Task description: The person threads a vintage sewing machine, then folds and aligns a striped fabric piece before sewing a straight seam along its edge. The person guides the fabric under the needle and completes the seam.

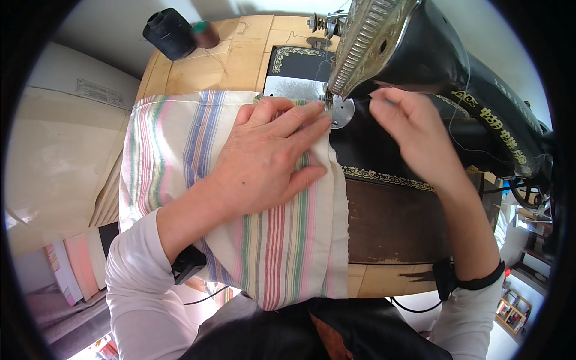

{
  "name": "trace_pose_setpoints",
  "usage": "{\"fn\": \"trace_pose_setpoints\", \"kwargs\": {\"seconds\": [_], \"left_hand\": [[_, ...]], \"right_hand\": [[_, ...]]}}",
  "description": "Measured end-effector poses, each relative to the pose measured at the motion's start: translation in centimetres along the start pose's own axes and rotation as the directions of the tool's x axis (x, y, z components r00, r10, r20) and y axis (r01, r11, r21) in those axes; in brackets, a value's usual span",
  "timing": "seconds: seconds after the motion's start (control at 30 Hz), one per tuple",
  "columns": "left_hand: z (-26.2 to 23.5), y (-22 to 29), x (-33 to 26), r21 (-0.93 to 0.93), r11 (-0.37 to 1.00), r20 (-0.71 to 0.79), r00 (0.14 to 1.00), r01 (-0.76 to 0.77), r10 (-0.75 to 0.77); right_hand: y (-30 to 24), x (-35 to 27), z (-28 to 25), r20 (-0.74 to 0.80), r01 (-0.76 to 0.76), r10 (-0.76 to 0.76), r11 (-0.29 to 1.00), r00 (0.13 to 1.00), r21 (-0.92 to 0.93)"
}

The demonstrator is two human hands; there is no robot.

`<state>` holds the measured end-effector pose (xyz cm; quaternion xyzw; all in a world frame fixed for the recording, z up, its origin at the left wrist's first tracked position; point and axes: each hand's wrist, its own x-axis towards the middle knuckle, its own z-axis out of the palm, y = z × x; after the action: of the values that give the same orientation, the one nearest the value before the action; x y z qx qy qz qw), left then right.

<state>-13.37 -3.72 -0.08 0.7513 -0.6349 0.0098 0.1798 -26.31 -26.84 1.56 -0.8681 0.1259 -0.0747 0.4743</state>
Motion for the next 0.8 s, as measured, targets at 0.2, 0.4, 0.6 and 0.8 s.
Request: {"fn": "trace_pose_setpoints", "kwargs": {"seconds": [0.2, 0.4, 0.6, 0.8], "left_hand": [[-0.2, -0.1, 0.0, -0.054, 0.998, 0.057, 0.998, 0.029, -0.026], [0.0, -0.3, 0.0, -0.058, 0.998, 0.068, 0.997, 0.035, -0.031], [0.1, -0.3, -0.1, -0.073, 0.997, 0.042, 0.999, 0.037, -0.034], [-0.1, -0.2, 0.0, -0.081, 0.995, 0.066, 0.997, 0.050, -0.045]], "right_hand": [[0.5, 5.8, 0.1, -0.054, -0.071, 0.122, 0.827, 0.991, 0.558], [1.0, 11.1, 0.7, 0.007, 0.198, -0.405, 0.462, 0.914, 0.864], [1.2, 12.9, 0.9, 0.153, -0.085, -0.666, 0.133, 0.730, 0.987], [2.5, 10.8, 0.8, -0.022, 0.104, -0.198, 0.418, 0.980, 0.902]]}}
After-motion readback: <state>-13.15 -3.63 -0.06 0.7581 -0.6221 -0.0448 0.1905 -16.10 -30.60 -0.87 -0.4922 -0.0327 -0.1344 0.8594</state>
